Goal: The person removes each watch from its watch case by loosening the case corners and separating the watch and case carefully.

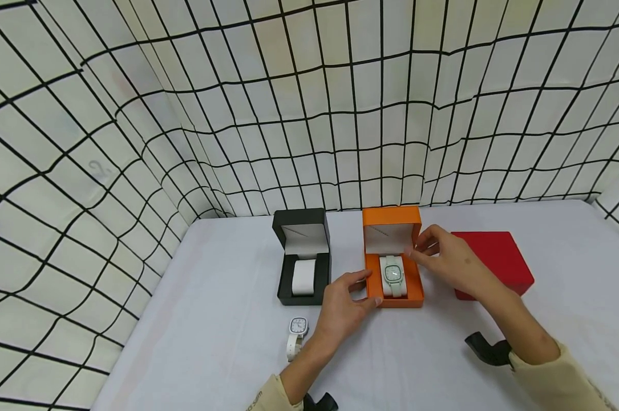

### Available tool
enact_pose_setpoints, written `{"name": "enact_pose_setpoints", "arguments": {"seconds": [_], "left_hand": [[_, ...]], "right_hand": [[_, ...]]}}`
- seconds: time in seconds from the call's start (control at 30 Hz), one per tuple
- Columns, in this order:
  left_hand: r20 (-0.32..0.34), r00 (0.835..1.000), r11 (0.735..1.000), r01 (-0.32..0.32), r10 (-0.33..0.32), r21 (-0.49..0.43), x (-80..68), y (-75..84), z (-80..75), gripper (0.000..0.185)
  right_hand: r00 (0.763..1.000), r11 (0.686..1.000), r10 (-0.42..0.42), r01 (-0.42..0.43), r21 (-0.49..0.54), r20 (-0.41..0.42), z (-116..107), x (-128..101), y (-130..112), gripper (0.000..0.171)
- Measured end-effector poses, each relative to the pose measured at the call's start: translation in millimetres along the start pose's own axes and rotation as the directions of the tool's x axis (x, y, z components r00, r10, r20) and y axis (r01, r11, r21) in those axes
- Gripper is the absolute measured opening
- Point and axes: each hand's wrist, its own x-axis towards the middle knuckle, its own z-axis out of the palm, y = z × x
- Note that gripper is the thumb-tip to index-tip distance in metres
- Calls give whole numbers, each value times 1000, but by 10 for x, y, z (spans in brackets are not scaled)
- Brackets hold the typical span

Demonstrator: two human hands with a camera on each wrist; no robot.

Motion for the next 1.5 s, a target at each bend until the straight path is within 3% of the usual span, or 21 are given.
{"name": "enact_pose_setpoints", "arguments": {"seconds": [0.47, 0.73, 0.93, 1.5], "left_hand": [[-15, 999, 999, -32, 32, 24, 5, -25, 11, 53], [-8, 1000, 1000, -27, 27, 3, -3, -31, 4, 53], [-7, 1000, 1000, -26, 26, -8, -3, -29, -5, 53], [-9, 999, 999, -42, 42, 3, -10, -17, 0, 54]], "right_hand": [[985, 987, -153, 149, 54, 81, 125, -23, 52, 31], [973, 975, -220, 218, 47, 66, 210, -16, 64, 34], [973, 974, -224, 223, 28, 59, 267, -4, 76, 43], [972, 981, -190, 194, -17, 135, 309, 32, 75, 62]]}}
